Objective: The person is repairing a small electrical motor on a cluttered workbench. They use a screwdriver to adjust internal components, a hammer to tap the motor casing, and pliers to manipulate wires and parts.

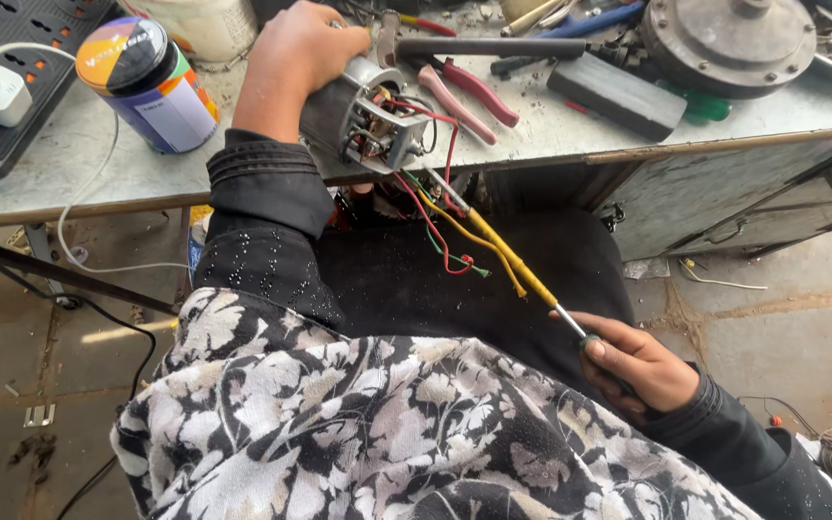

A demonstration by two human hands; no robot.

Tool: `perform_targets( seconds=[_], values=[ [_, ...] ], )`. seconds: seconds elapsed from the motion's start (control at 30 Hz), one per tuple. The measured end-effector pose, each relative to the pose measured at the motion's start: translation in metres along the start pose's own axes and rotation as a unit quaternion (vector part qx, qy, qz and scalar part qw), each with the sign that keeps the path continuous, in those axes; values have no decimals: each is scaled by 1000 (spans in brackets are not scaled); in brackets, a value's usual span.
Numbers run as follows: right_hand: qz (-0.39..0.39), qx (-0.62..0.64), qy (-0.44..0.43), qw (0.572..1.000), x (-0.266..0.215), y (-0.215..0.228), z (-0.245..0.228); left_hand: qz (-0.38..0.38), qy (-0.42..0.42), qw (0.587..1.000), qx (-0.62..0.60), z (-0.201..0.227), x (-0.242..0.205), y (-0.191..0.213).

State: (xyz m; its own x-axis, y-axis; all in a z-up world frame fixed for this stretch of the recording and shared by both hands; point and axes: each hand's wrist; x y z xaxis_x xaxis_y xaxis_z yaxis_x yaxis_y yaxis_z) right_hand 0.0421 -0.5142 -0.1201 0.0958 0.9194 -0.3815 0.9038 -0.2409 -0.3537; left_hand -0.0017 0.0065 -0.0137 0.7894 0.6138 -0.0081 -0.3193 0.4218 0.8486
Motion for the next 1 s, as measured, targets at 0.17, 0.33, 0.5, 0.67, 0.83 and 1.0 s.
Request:
perform_targets(
  seconds=[0.17, 0.33, 0.5, 0.67, 0.83, 1.0],
  values=[
    [-12, -7, 18, 1000, 1, 4, -4, 4, -4, 1000, 9, -1, 3, -3],
    [-10, -11, 19, 1000, 6, 8, -4, 13, -14, 1000, 10, -6, 7, -6],
    [-16, -12, 22, 1000, 9, 12, -1, 18, -16, 1000, 12, -8, 9, -8],
    [-14, -29, 29, 999, 9, 14, 0, 11, -7, 1000, 9, -7, 8, -7],
    [15, -45, 16, 999, 9, 15, 1, 10, 7, 1000, 24, -4, 7, -7],
    [13, -55, 20, 998, 9, 17, 3, 11, 11, 1000, 25, -3, 7, -7]
  ],
)
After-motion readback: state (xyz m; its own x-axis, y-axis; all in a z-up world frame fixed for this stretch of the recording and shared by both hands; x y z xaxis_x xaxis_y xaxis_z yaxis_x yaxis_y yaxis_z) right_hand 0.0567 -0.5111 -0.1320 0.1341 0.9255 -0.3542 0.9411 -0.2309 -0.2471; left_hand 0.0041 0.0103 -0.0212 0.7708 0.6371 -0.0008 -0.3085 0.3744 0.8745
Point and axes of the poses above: each hand's wrist, its own x-axis towards the middle knuckle, its own y-axis out of the back of the hand, z = x × y, and after that the axes turned 13 degrees about -z, right-handed
